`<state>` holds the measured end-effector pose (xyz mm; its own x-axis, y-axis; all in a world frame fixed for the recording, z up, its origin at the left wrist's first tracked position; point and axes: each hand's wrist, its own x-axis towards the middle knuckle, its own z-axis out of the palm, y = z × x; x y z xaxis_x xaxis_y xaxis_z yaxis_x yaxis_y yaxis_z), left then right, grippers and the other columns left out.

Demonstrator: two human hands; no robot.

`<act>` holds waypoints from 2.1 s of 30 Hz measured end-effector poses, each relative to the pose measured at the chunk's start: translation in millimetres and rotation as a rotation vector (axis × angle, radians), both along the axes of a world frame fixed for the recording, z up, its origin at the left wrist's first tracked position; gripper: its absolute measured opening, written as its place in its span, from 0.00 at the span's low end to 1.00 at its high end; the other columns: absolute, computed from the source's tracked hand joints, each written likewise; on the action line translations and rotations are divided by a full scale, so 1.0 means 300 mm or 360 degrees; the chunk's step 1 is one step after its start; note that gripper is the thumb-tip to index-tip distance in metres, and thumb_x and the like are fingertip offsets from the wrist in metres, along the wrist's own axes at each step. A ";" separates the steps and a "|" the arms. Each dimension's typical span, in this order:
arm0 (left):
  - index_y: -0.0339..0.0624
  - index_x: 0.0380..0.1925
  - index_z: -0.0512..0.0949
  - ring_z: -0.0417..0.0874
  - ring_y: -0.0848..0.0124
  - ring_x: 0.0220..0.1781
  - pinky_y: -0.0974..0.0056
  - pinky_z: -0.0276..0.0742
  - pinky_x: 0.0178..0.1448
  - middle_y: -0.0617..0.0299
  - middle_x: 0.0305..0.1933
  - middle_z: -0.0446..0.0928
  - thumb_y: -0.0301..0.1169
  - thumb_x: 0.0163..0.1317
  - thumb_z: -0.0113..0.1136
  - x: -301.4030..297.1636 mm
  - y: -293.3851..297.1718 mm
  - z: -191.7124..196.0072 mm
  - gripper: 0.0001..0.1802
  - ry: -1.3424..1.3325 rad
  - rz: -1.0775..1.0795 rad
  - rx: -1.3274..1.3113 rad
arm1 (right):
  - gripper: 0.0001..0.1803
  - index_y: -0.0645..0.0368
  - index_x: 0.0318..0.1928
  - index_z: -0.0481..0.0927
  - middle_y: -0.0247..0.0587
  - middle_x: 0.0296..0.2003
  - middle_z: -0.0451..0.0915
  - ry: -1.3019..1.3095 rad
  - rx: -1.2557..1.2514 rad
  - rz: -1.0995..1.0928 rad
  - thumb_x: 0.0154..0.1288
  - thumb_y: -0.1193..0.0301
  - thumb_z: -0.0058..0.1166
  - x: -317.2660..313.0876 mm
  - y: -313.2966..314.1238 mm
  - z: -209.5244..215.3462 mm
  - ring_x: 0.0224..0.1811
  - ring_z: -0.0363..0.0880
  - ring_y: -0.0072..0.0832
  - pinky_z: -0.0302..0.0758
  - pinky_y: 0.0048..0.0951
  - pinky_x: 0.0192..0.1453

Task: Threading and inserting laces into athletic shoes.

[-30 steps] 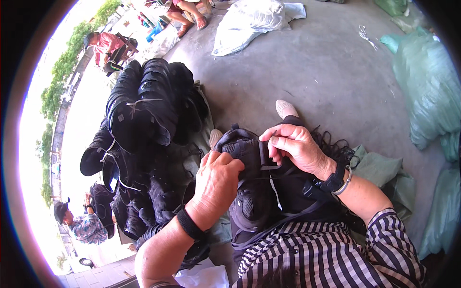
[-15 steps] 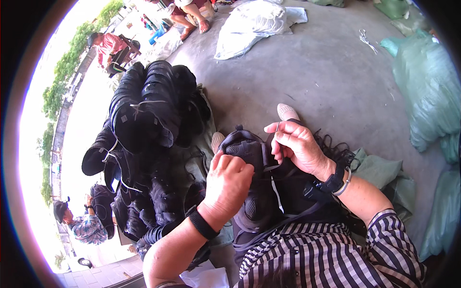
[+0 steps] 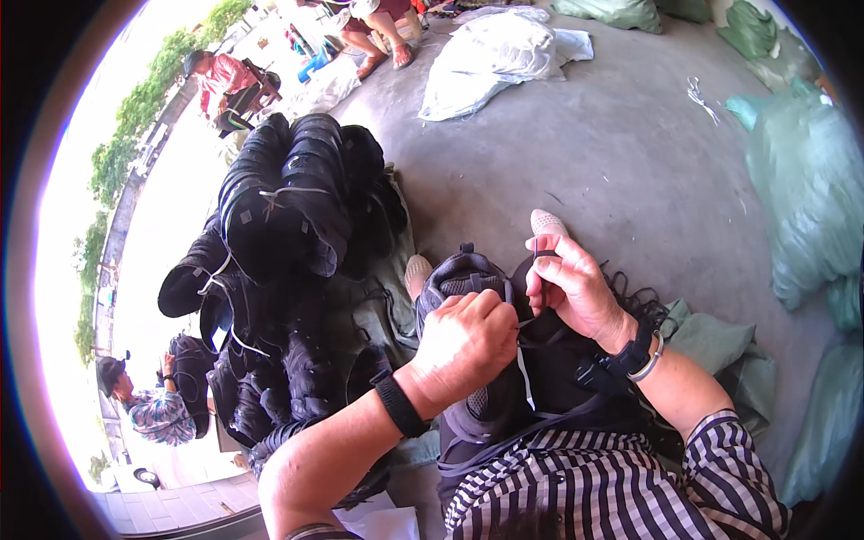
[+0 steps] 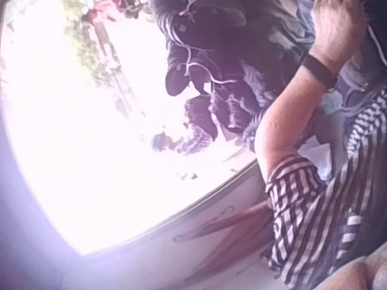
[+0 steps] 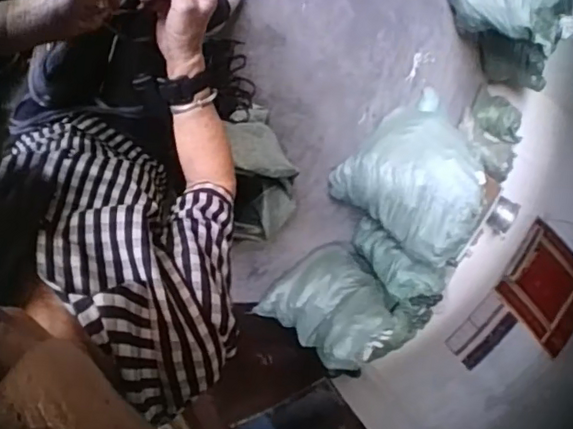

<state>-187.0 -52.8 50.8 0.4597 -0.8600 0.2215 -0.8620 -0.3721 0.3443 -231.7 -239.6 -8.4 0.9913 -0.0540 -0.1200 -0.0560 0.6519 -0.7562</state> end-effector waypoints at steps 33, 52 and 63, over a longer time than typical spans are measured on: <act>0.48 0.31 0.79 0.74 0.62 0.48 0.57 0.71 0.52 0.66 0.36 0.76 0.30 0.44 0.69 0.035 0.063 0.084 0.12 -0.0336 0.0066 0.0170 | 0.05 0.58 0.31 0.78 0.45 0.22 0.79 -0.0348 -0.2262 0.0347 0.59 0.71 0.57 0.001 0.080 0.088 0.28 0.80 0.42 0.75 0.36 0.33; 0.46 0.24 0.81 0.71 0.61 0.49 0.57 0.70 0.50 0.64 0.35 0.74 0.36 0.50 0.62 0.097 0.121 -0.008 0.07 -0.0252 0.0061 0.0398 | 0.05 0.59 0.31 0.79 0.47 0.24 0.80 -0.0424 -0.2367 0.0383 0.56 0.70 0.56 0.022 0.131 0.073 0.31 0.81 0.45 0.76 0.41 0.37; 0.42 0.26 0.79 0.71 0.57 0.49 0.58 0.73 0.54 0.59 0.36 0.73 0.27 0.45 0.67 0.055 0.140 -0.009 0.08 0.0151 0.0260 0.0013 | 0.05 0.57 0.32 0.78 0.46 0.23 0.80 -0.0504 -0.2425 0.0249 0.56 0.71 0.56 0.001 0.123 0.052 0.29 0.82 0.44 0.76 0.40 0.35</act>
